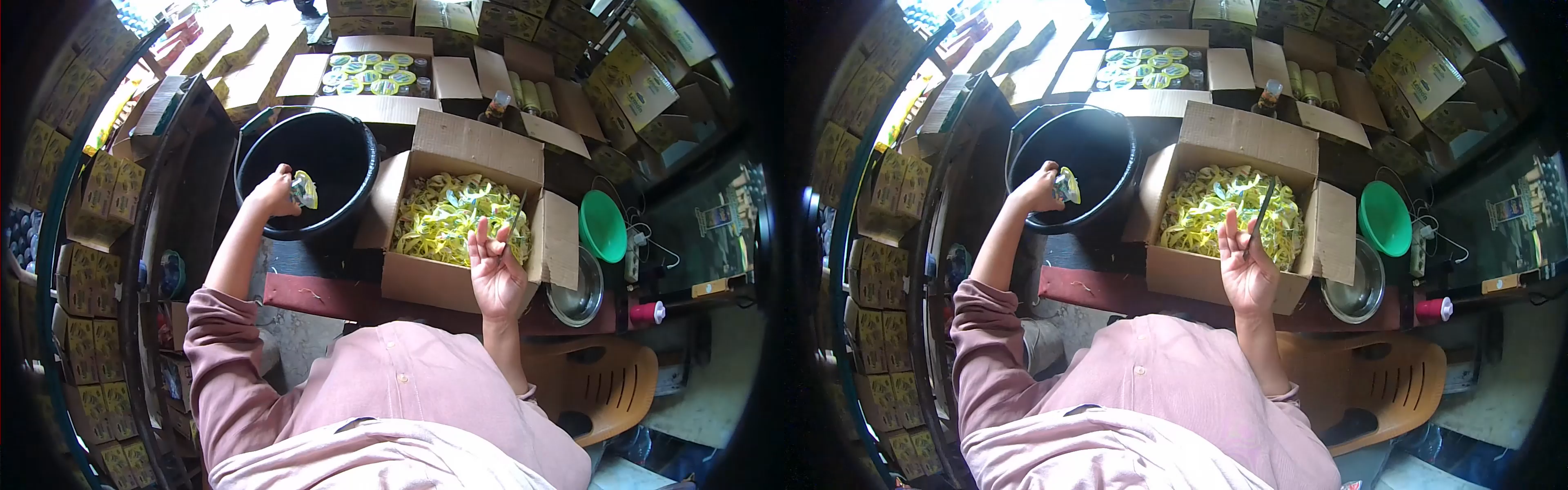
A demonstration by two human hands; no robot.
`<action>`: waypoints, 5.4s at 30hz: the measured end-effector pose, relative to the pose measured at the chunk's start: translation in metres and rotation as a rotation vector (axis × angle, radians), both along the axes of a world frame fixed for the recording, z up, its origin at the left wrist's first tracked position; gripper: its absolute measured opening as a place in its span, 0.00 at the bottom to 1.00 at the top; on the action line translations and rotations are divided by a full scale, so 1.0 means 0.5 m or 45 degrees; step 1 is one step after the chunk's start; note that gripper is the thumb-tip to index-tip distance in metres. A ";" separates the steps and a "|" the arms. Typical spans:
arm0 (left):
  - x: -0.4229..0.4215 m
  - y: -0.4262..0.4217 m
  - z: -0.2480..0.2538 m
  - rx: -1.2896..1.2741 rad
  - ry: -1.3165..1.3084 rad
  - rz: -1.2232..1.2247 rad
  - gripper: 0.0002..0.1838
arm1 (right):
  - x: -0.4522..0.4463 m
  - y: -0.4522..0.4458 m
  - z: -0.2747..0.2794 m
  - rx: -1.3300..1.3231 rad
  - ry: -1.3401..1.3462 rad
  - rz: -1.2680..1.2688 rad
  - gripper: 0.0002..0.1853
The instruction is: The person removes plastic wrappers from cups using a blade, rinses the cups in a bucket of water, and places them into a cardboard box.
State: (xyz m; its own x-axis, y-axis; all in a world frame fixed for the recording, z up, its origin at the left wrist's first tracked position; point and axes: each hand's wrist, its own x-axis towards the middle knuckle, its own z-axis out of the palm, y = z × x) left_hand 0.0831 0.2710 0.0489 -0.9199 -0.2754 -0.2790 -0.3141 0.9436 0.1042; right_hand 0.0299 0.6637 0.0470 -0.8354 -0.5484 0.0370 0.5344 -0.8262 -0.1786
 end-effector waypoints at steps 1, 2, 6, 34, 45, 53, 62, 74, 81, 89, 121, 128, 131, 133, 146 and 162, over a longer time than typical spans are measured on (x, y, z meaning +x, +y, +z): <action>-0.002 -0.005 -0.005 0.024 -0.030 -0.016 0.41 | -0.001 -0.002 0.004 -0.030 -0.004 0.006 0.13; -0.002 -0.011 -0.008 0.048 -0.061 -0.031 0.41 | -0.003 -0.004 0.008 -0.060 -0.009 0.013 0.14; -0.012 -0.018 -0.002 0.089 -0.076 0.032 0.37 | -0.015 -0.016 0.020 -0.109 -0.018 0.041 0.14; -0.027 -0.022 -0.006 0.304 0.285 0.024 0.33 | -0.074 -0.147 -0.089 0.175 -0.201 0.205 0.10; 0.003 -0.008 0.007 0.313 0.487 0.064 0.28 | -0.087 -0.266 -0.105 0.418 -0.278 0.270 0.11; -0.011 0.004 -0.007 0.352 0.703 0.083 0.27 | -0.127 -0.182 -0.151 0.448 -0.205 0.084 0.10; -0.060 0.151 0.046 1.539 1.050 0.153 0.20 | -0.155 -0.126 -0.143 0.315 -0.088 0.081 0.08; -0.183 0.337 -0.116 1.983 0.615 0.061 0.19 | -0.110 -0.066 -0.106 0.239 -0.118 -0.039 0.09; -0.162 0.356 -0.075 2.158 0.625 0.186 0.18 | -0.112 -0.047 -0.127 0.244 -0.148 -0.096 0.10; -0.141 0.340 -0.058 2.385 0.332 0.243 0.20 | -0.104 -0.069 -0.107 0.177 -0.074 0.021 0.12; -0.099 0.307 -0.070 2.942 0.480 0.153 0.23 | -0.068 -0.062 -0.089 0.131 -0.220 -0.061 0.09; -0.063 0.276 -0.037 2.852 0.426 0.268 0.25 | -0.071 -0.128 -0.050 -0.134 -0.082 0.149 0.13; -0.062 0.266 -0.065 2.821 0.444 0.300 0.26 | -0.085 -0.164 -0.070 0.219 0.102 -0.072 0.13; -0.064 0.262 -0.079 2.840 0.436 0.204 0.24 | -0.100 -0.160 -0.082 0.364 0.116 -0.146 0.14; -0.077 0.258 -0.090 2.851 0.388 0.197 0.25 | -0.108 -0.153 -0.102 0.450 -0.053 -0.124 0.12; -0.077 0.263 -0.086 2.859 0.291 0.307 0.27 | -0.093 -0.138 -0.109 0.301 0.059 0.349 0.25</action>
State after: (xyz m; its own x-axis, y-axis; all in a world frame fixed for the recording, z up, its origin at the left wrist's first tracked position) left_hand 0.0444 0.4024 0.0059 -0.9800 0.1536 -0.1268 -0.1992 -0.7454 0.6362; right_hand -0.0164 0.5945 -0.0074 -0.6564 -0.7498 -0.0831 0.7173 -0.5861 -0.3768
